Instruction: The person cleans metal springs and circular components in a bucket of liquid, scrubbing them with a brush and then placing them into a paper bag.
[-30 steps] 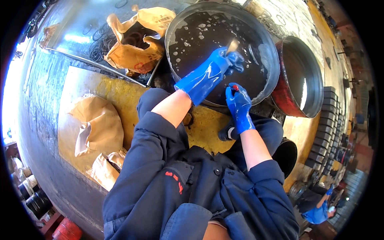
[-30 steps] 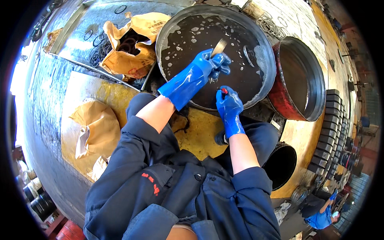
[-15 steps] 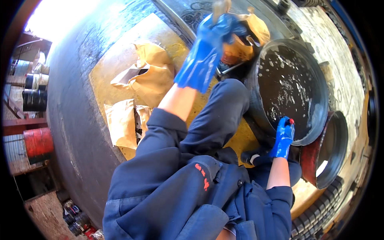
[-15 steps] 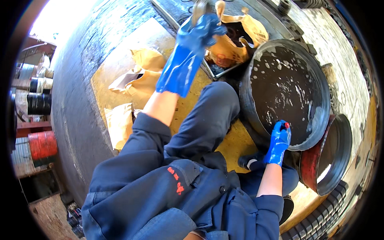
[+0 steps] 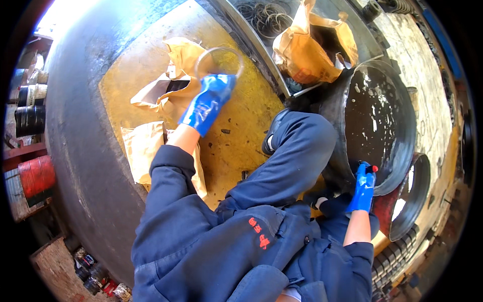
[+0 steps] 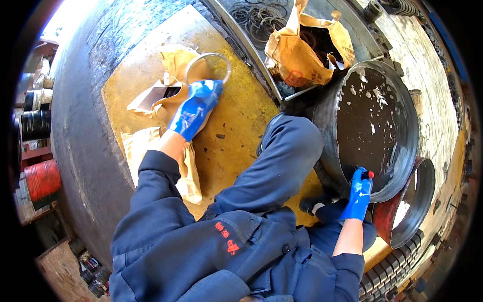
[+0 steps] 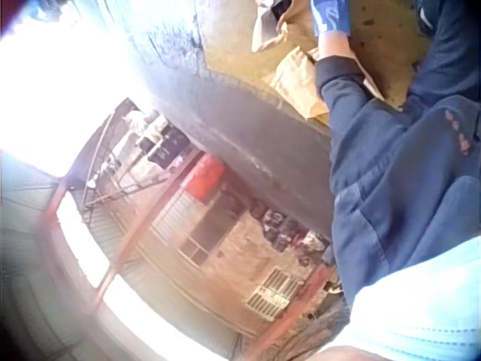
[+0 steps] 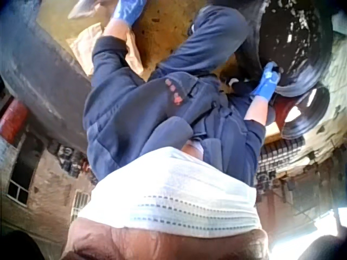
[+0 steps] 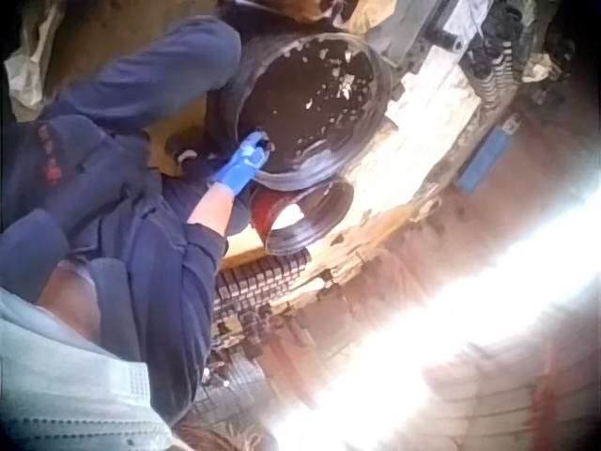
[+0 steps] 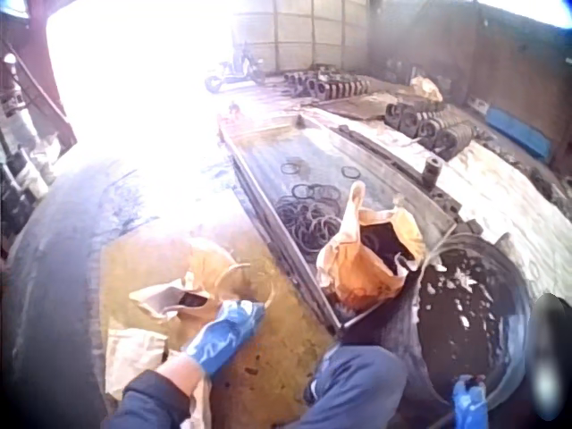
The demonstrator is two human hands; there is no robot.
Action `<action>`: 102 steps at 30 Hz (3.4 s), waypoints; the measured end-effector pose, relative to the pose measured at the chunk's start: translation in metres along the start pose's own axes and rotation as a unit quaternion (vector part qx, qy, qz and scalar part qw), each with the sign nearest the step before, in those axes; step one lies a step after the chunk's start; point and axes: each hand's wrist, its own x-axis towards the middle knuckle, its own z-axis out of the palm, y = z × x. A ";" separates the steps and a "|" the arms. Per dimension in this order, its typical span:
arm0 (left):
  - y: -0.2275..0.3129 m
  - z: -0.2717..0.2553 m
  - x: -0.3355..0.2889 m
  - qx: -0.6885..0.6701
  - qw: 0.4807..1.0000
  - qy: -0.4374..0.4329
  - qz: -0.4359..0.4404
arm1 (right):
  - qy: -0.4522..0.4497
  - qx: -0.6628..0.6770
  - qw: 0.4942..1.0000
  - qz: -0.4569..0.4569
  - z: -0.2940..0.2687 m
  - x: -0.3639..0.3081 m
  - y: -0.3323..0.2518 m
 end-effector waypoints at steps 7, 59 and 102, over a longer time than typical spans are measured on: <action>-0.170 0.175 -0.001 -0.249 0.935 0.017 -0.253 | -0.068 0.006 0.996 0.054 -0.009 0.000 -0.002; 0.315 -0.196 0.028 -0.361 0.884 0.019 0.298 | -0.130 -0.214 0.966 -0.061 -0.073 -0.067 -0.154; 0.785 -0.112 0.101 -0.103 0.845 -0.279 0.443 | -0.063 -0.021 0.960 -0.270 -0.070 -0.065 -0.095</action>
